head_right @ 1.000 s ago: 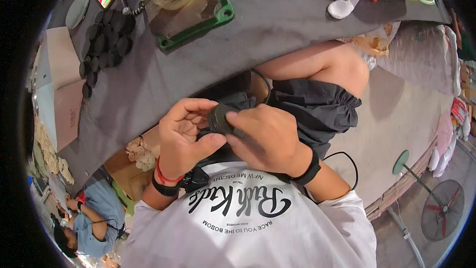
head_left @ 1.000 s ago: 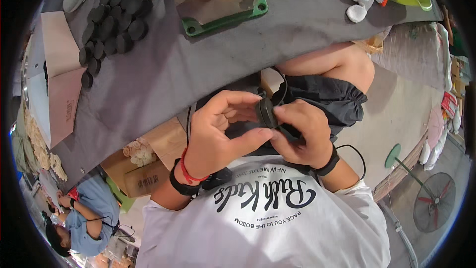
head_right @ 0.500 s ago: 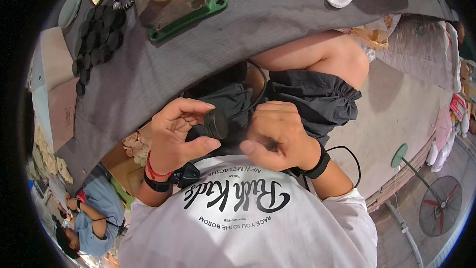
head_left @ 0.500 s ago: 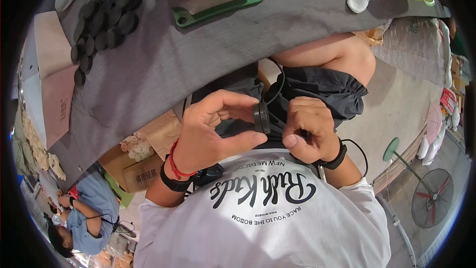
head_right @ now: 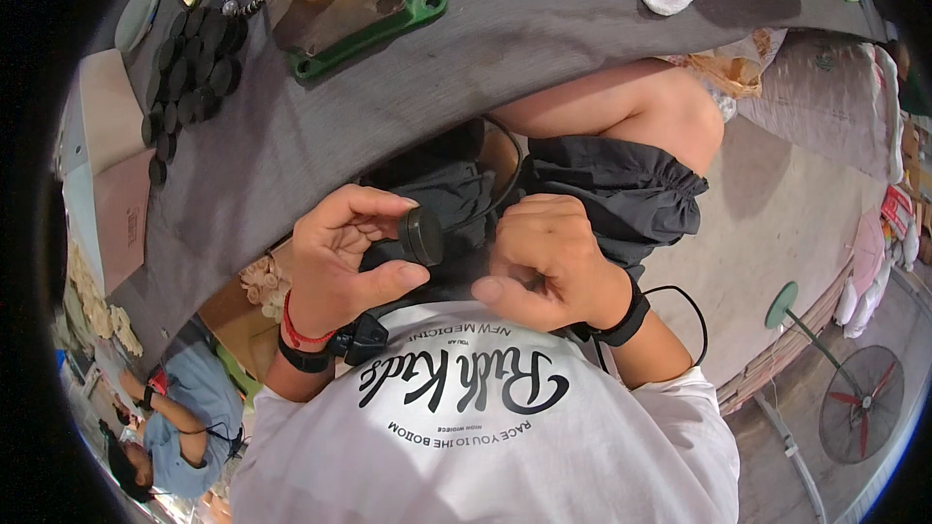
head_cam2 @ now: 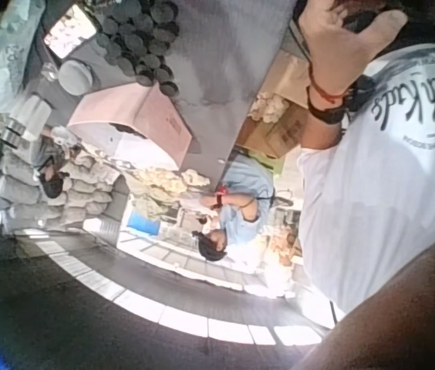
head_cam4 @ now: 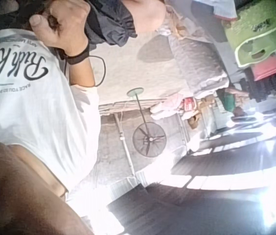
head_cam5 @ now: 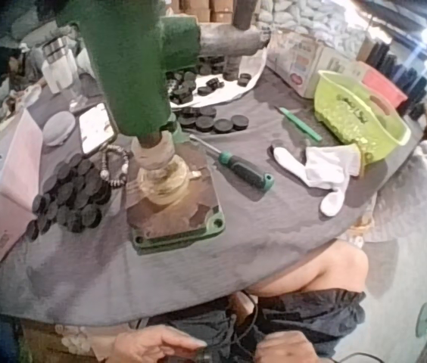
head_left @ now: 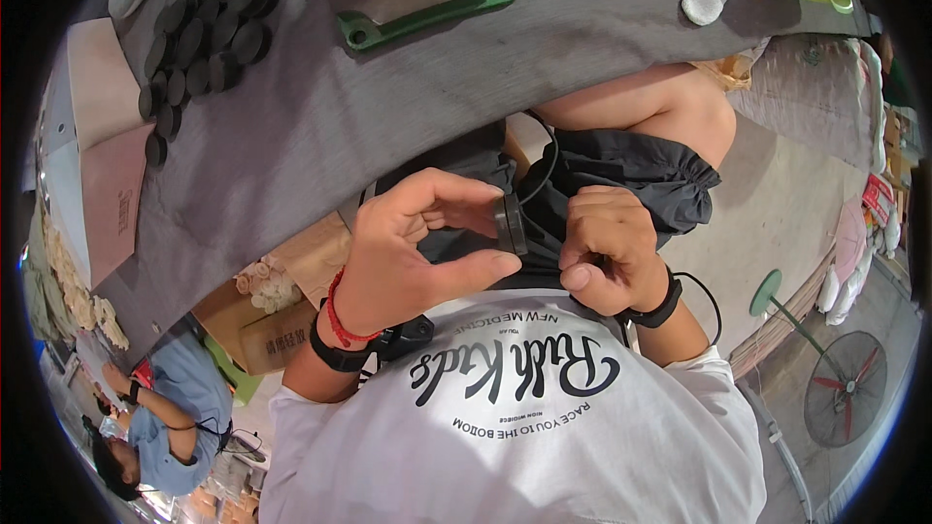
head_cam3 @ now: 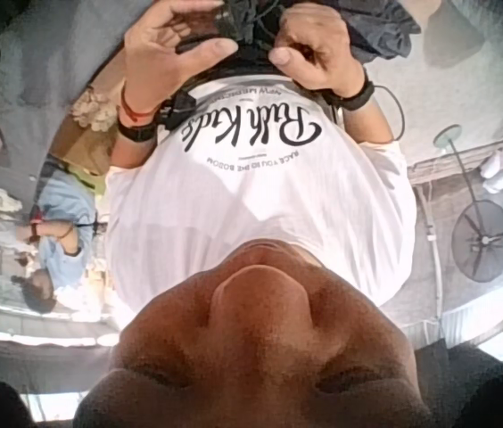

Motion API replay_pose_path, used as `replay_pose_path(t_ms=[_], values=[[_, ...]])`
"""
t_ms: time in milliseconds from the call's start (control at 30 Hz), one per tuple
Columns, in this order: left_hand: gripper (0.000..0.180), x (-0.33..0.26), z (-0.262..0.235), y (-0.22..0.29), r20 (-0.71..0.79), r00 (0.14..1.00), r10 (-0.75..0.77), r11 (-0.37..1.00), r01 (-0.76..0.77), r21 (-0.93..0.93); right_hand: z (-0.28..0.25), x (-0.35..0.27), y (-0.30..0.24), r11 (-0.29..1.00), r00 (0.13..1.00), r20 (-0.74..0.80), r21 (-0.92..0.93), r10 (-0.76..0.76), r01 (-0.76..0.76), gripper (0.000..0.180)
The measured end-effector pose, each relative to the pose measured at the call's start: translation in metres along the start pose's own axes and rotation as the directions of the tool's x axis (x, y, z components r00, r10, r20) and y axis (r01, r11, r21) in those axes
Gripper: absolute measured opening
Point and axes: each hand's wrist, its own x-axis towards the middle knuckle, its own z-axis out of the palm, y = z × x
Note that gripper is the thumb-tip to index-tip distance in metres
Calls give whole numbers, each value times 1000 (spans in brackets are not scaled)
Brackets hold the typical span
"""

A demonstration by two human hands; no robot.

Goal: Assembling small black plastic circular components by inserting a seal and using a manual press to secure them.

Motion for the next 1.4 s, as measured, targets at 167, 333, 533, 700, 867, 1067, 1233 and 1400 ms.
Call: replay_pose_path(t_ms=[167, 333, 533, 700, 867, 1067, 1233, 1400], values=[[42, 1, 1, 2, 10, 1000, 6, 1000, -6, -10, 3, 2, -4, 1000, 999, -31, 8, 14, -14, 22], [41, -1, 0, 2, 27, 1000, -12, 1000, 12, 9, 8, 8, -17, 982, 980, -113, 109, 164, -152, 25], [41, -1, -2, 1, 21, 1000, -17, 1000, 17, -2, 0, 1, 0, 1000, 1000, 29, -12, 8, -8, 19], [41, 5, -4, 1, 43, 999, -31, 999, 31, -8, 0, 6, -2, 999, 998, -39, -12, 41, -42, 19], [37, 14, 6, 2, 31, 994, -109, 980, 113, -161, 8, 31, -18, 947, 998, -55, -321, -37, 18, 55], [33, 38, 6, 28, 74, 997, -33, 988, 21, 156, -10, 59, -17, 722, 799, -155, 552, 580, -417, 43], [31, 64, -23, 43, 221, 974, -56, 952, -15, 307, -82, 100, -2, 424, 638, -221, 887, 738, -184, 30], [22, 95, -46, 36, 218, 948, -231, 963, 254, -85, -212, 207, 8, 424, 862, -214, 906, 459, -1, 21]])
